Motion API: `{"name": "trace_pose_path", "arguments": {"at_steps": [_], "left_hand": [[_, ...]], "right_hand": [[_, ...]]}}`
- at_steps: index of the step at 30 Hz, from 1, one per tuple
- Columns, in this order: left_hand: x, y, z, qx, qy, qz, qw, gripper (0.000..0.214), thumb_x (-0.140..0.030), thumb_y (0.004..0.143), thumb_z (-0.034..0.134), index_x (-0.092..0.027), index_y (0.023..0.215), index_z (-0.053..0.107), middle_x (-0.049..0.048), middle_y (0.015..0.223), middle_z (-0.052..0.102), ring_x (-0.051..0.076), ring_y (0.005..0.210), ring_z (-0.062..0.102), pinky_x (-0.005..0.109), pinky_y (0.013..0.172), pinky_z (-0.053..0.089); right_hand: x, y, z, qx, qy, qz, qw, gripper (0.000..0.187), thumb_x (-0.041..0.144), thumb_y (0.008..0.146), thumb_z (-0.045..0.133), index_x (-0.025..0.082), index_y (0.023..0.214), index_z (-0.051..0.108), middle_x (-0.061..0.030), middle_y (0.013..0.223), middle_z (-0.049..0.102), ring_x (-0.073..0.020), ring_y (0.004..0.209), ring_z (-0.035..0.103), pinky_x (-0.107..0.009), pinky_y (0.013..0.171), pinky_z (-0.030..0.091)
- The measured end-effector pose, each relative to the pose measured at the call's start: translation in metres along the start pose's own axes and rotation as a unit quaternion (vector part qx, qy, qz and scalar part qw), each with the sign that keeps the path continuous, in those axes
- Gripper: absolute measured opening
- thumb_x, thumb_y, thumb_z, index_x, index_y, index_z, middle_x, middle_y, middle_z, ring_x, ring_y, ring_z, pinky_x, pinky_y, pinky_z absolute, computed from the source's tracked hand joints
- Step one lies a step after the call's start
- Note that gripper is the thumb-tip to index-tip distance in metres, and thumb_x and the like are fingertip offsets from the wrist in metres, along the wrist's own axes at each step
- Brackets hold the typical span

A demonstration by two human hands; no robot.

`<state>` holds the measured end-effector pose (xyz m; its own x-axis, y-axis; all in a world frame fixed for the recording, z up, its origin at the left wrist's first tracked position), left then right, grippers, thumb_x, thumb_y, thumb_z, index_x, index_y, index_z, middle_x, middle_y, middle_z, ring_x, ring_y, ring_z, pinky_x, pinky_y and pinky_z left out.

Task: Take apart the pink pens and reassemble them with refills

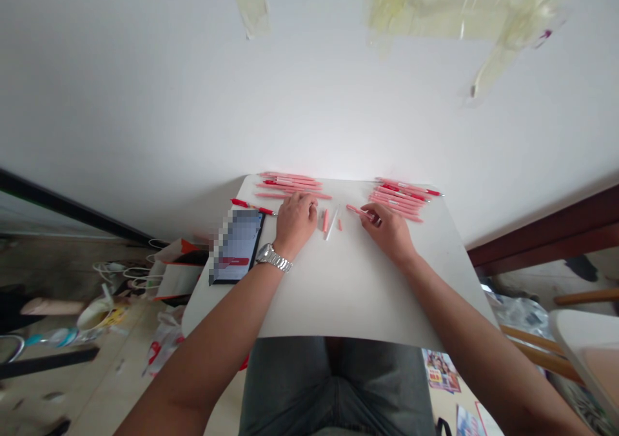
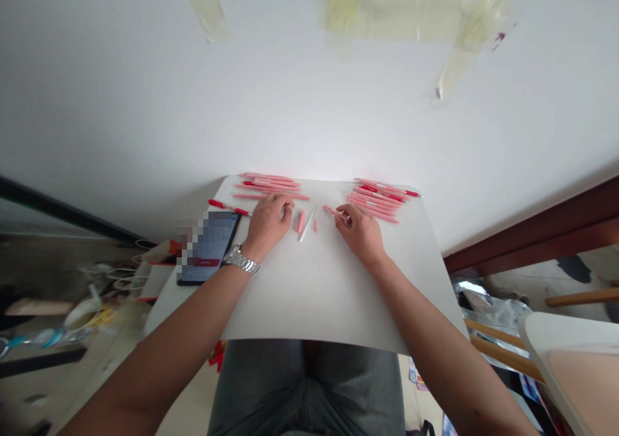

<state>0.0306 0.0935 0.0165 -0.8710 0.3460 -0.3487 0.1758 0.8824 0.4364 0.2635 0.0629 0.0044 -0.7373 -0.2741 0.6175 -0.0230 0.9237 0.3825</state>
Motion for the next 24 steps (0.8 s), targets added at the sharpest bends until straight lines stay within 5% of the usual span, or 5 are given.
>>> {"name": "trace_pose_path", "arguments": {"at_steps": [24], "left_hand": [[0.0039, 0.0005, 0.0071, 0.009, -0.019, -0.015, 1.000, 0.019, -0.012, 0.093, 0.053, -0.025, 0.100, 0.065, 0.0080, 0.106, 0.066, 0.027, 0.101, 0.061, 0.042, 0.091, 0.049]], "right_hand": [[-0.0047, -0.0012, 0.0068, 0.000, -0.032, -0.029, 0.999, 0.015, 0.033, 0.093, 0.067, 0.022, 0.101, 0.070, -0.0064, 0.097, 0.065, -0.0195, 0.080, 0.062, -0.033, 0.073, 0.050]]}}
Point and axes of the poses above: each hand's wrist, its own y-axis towards the middle knuckle, its own z-axis out of the palm, x = y × z, the point moved 9 cm from there along y, towards the middle knuckle
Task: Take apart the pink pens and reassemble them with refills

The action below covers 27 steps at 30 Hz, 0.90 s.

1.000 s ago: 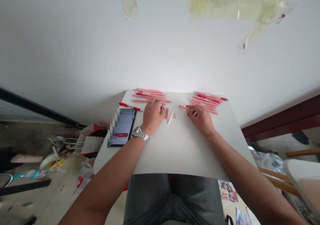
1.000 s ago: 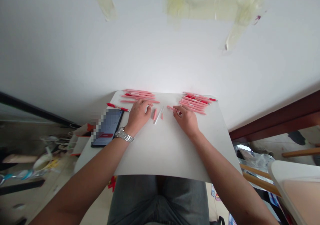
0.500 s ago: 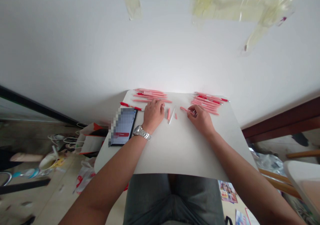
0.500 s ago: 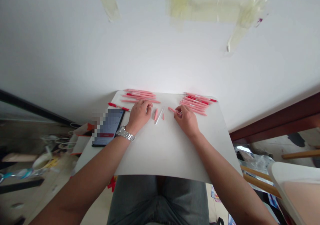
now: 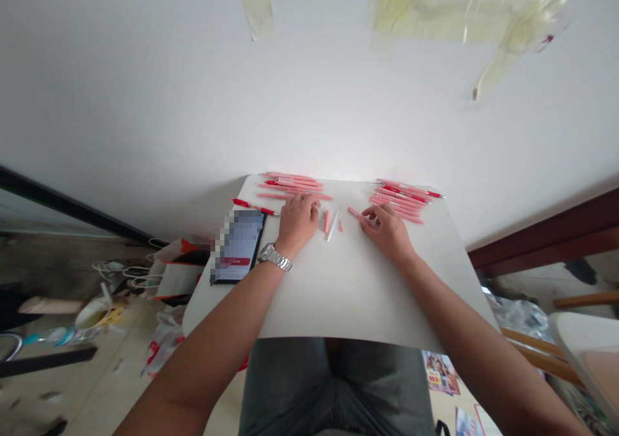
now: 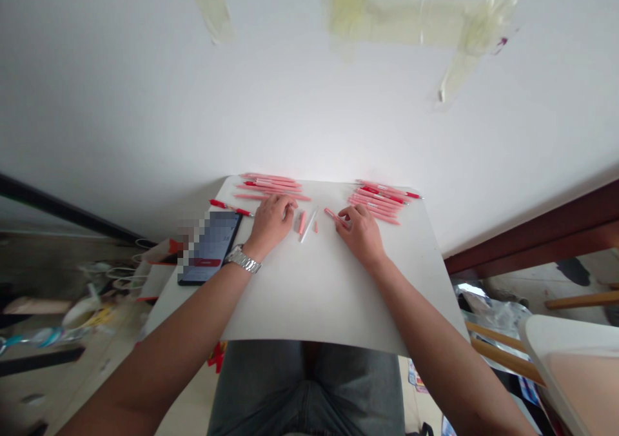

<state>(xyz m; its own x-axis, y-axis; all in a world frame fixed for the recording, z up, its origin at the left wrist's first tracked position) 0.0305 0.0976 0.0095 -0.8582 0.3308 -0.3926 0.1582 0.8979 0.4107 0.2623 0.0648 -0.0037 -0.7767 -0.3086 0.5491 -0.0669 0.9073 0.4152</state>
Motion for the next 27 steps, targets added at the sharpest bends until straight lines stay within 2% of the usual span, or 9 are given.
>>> {"name": "trace_pose_path", "arguments": {"at_steps": [5, 9, 14, 19, 27], "left_hand": [[0.001, 0.000, 0.001, -0.004, -0.006, 0.003, 1.000, 0.019, -0.012, 0.093, 0.055, -0.025, 0.101, 0.067, 0.0081, 0.107, 0.066, 0.027, 0.101, 0.061, 0.041, 0.091, 0.049], [0.001, 0.000, 0.001, 0.001, -0.004, -0.002, 1.000, 0.019, -0.013, 0.093, 0.055, -0.025, 0.101, 0.067, 0.0081, 0.106, 0.066, 0.027, 0.101, 0.061, 0.042, 0.091, 0.049], [0.000, -0.001, 0.001, 0.002, -0.005, -0.005, 1.000, 0.017, -0.015, 0.095, 0.055, -0.025, 0.102, 0.067, 0.0082, 0.111, 0.067, 0.027, 0.103, 0.062, 0.042, 0.092, 0.049], [-0.005, 0.000, -0.002, -0.010, -0.062, 0.010, 0.998, 0.010, -0.022, 0.097, 0.058, -0.024, 0.102, 0.067, 0.0066, 0.108, 0.071, 0.025, 0.105, 0.064, 0.041, 0.097, 0.050], [-0.014, 0.000, -0.013, -0.032, -0.139, 0.033, 0.989, 0.015, -0.020, 0.099, 0.057, -0.023, 0.107, 0.068, 0.0042, 0.103, 0.072, 0.021, 0.097, 0.065, 0.038, 0.095, 0.052]], "right_hand": [[0.003, 0.001, -0.006, -0.008, 0.005, 0.005, 1.000, 0.017, 0.034, 0.091, 0.066, 0.023, 0.105, 0.069, -0.0059, 0.098, 0.065, -0.0191, 0.080, 0.062, -0.032, 0.072, 0.049], [0.009, 0.002, -0.015, -0.027, 0.006, 0.006, 1.000, 0.013, 0.035, 0.094, 0.061, 0.023, 0.093, 0.065, -0.0033, 0.086, 0.065, -0.0171, 0.073, 0.058, -0.030, 0.066, 0.043], [0.008, 0.002, -0.012, 0.010, 0.016, 0.029, 0.999, 0.016, 0.036, 0.093, 0.059, 0.023, 0.085, 0.059, 0.0009, 0.072, 0.063, -0.0143, 0.062, 0.052, -0.028, 0.060, 0.036], [0.006, 0.002, -0.010, 0.026, 0.033, 0.031, 0.999, 0.017, 0.035, 0.091, 0.059, 0.023, 0.081, 0.056, 0.0017, 0.068, 0.061, -0.0137, 0.059, 0.049, -0.028, 0.058, 0.035], [-0.001, 0.002, -0.014, -0.007, 0.025, 0.052, 0.998, 0.017, 0.033, 0.087, 0.057, 0.024, 0.075, 0.050, 0.0022, 0.063, 0.054, -0.0145, 0.058, 0.045, -0.028, 0.057, 0.034]]}}
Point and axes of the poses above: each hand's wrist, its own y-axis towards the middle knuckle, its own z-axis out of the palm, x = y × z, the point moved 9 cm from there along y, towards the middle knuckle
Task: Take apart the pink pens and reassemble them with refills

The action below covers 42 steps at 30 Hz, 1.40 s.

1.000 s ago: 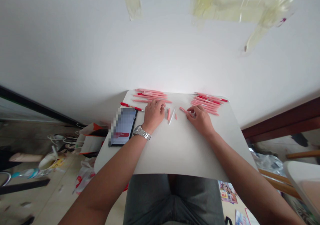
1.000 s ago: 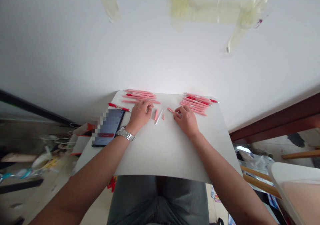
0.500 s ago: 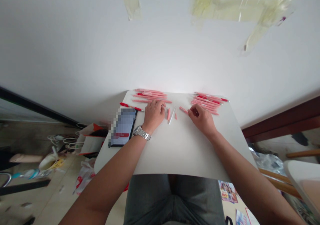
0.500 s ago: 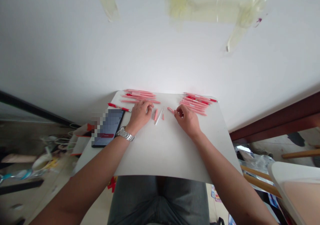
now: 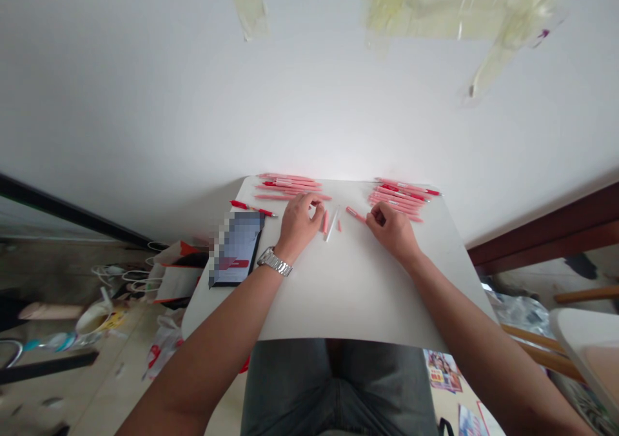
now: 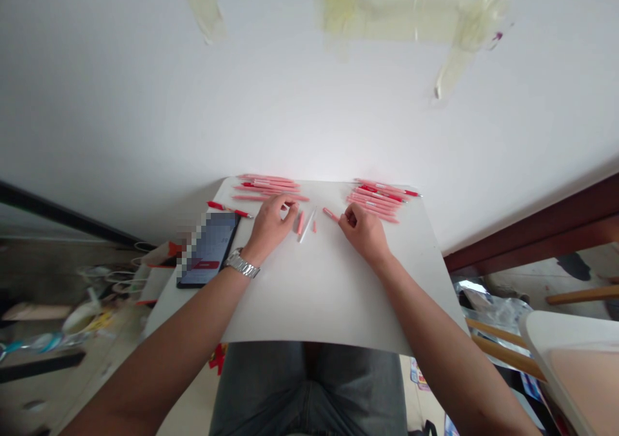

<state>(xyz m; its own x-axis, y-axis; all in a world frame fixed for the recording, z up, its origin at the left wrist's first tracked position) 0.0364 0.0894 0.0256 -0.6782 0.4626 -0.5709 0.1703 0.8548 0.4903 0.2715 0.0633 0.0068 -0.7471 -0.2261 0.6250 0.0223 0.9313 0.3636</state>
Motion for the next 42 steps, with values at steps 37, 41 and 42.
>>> {"name": "trace_pose_path", "arguments": {"at_steps": [37, 41, 42], "left_hand": [[-0.005, 0.000, 0.001, 0.006, -0.041, -0.001, 0.999, 0.017, -0.019, 0.099, 0.055, -0.023, 0.107, 0.070, 0.0035, 0.101, 0.074, 0.020, 0.095, 0.064, 0.036, 0.094, 0.053], [-0.007, -0.001, 0.001, 0.008, -0.048, 0.005, 0.999, 0.016, -0.020, 0.100, 0.055, -0.022, 0.107, 0.070, 0.0033, 0.098, 0.074, 0.020, 0.095, 0.064, 0.036, 0.094, 0.052], [-0.007, 0.000, 0.001, 0.007, -0.048, 0.007, 0.999, 0.016, -0.020, 0.100, 0.056, -0.022, 0.107, 0.070, 0.0033, 0.098, 0.074, 0.020, 0.094, 0.064, 0.036, 0.093, 0.052]], "right_hand": [[-0.001, 0.000, 0.008, 0.010, -0.076, -0.062, 0.995, 0.017, 0.039, 0.094, 0.068, 0.023, 0.090, 0.072, -0.0065, 0.089, 0.067, -0.0229, 0.084, 0.063, -0.034, 0.073, 0.047], [-0.001, 0.000, 0.009, 0.014, -0.075, -0.058, 0.995, 0.016, 0.038, 0.092, 0.069, 0.022, 0.088, 0.068, -0.0062, 0.089, 0.068, -0.0225, 0.083, 0.063, -0.033, 0.073, 0.046], [-0.001, 0.000, 0.009, 0.017, -0.071, -0.058, 0.996, 0.014, 0.036, 0.091, 0.070, 0.022, 0.088, 0.067, -0.0061, 0.090, 0.069, -0.0223, 0.083, 0.063, -0.033, 0.073, 0.046]]}}
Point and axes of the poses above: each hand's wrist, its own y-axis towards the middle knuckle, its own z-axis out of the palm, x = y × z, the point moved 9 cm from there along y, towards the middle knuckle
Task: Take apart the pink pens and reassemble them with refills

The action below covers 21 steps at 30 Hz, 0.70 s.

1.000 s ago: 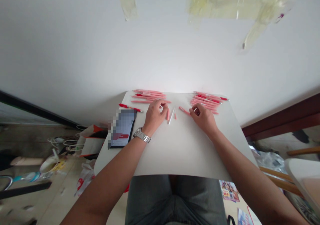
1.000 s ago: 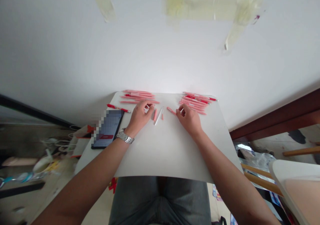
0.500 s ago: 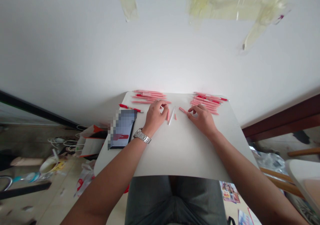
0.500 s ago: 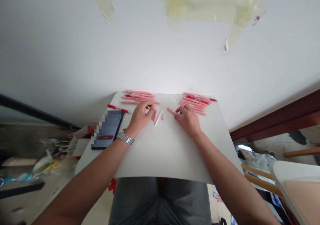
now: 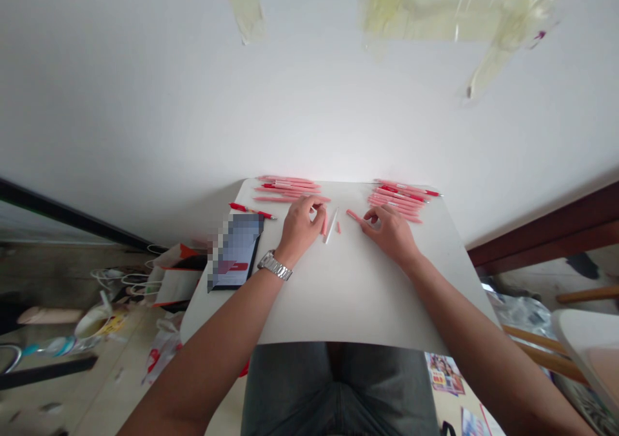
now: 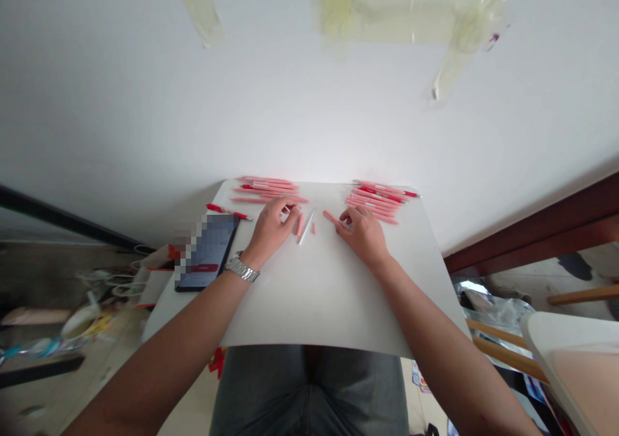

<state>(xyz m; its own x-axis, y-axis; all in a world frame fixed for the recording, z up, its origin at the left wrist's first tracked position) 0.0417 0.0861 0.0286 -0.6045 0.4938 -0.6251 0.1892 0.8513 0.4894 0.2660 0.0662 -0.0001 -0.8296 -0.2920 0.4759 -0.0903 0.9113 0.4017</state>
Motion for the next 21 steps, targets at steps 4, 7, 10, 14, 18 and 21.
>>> {"name": "trace_pose_path", "arguments": {"at_steps": [4, 7, 10, 14, 18, 21], "left_hand": [[0.0008, 0.0005, 0.0004, -0.004, -0.001, 0.002, 1.000, 0.016, -0.018, 0.099, 0.057, -0.022, 0.107, 0.070, 0.0034, 0.098, 0.074, 0.020, 0.093, 0.063, 0.036, 0.092, 0.051], [0.0007, 0.0004, 0.0007, -0.004, -0.007, 0.004, 1.000, 0.016, -0.019, 0.099, 0.057, -0.022, 0.106, 0.070, 0.0036, 0.098, 0.074, 0.020, 0.094, 0.063, 0.036, 0.092, 0.051], [0.0003, -0.0001, -0.0003, -0.006, -0.009, 0.004, 1.000, 0.015, -0.019, 0.099, 0.057, -0.022, 0.106, 0.070, 0.0035, 0.098, 0.073, 0.020, 0.092, 0.062, 0.036, 0.092, 0.051], [-0.0011, -0.0006, -0.0004, -0.004, -0.018, 0.006, 1.000, 0.014, -0.021, 0.099, 0.057, -0.022, 0.104, 0.070, 0.0039, 0.100, 0.073, 0.020, 0.092, 0.063, 0.037, 0.092, 0.052], [-0.0028, 0.0001, 0.0019, 0.005, -0.043, 0.009, 0.999, 0.013, -0.023, 0.101, 0.056, -0.022, 0.101, 0.069, 0.0052, 0.112, 0.074, 0.020, 0.095, 0.064, 0.037, 0.092, 0.052], [-0.0033, 0.0005, 0.0045, 0.014, -0.067, 0.008, 0.998, 0.011, -0.025, 0.101, 0.056, -0.022, 0.100, 0.067, 0.0054, 0.118, 0.074, 0.020, 0.099, 0.065, 0.036, 0.091, 0.052]], "right_hand": [[-0.0004, 0.0002, 0.0013, 0.009, 0.013, 0.004, 1.000, 0.013, 0.032, 0.090, 0.070, 0.023, 0.087, 0.063, -0.0050, 0.090, 0.070, -0.0216, 0.083, 0.064, -0.032, 0.073, 0.046], [-0.0009, 0.0001, 0.0015, 0.009, 0.015, 0.006, 1.000, 0.013, 0.032, 0.090, 0.070, 0.023, 0.086, 0.062, -0.0049, 0.089, 0.070, -0.0218, 0.082, 0.064, -0.033, 0.072, 0.045], [-0.0012, 0.0003, 0.0007, 0.005, 0.023, 0.007, 1.000, 0.012, 0.031, 0.090, 0.070, 0.023, 0.086, 0.062, -0.0047, 0.090, 0.071, -0.0217, 0.083, 0.064, -0.032, 0.072, 0.045], [-0.0022, 0.0015, -0.0009, -0.002, 0.054, 0.023, 0.998, 0.013, 0.032, 0.089, 0.071, 0.023, 0.087, 0.062, -0.0026, 0.086, 0.070, -0.0188, 0.075, 0.060, -0.031, 0.066, 0.042], [-0.0010, 0.0019, -0.0026, -0.008, 0.095, 0.043, 0.995, 0.016, 0.037, 0.089, 0.070, 0.023, 0.087, 0.063, 0.0002, 0.078, 0.066, -0.0149, 0.063, 0.051, -0.029, 0.058, 0.036], [0.0060, 0.0015, -0.0059, -0.017, 0.124, 0.033, 0.992, 0.017, 0.038, 0.090, 0.070, 0.023, 0.088, 0.063, 0.0007, 0.075, 0.063, -0.0144, 0.062, 0.048, -0.029, 0.058, 0.036]]}}
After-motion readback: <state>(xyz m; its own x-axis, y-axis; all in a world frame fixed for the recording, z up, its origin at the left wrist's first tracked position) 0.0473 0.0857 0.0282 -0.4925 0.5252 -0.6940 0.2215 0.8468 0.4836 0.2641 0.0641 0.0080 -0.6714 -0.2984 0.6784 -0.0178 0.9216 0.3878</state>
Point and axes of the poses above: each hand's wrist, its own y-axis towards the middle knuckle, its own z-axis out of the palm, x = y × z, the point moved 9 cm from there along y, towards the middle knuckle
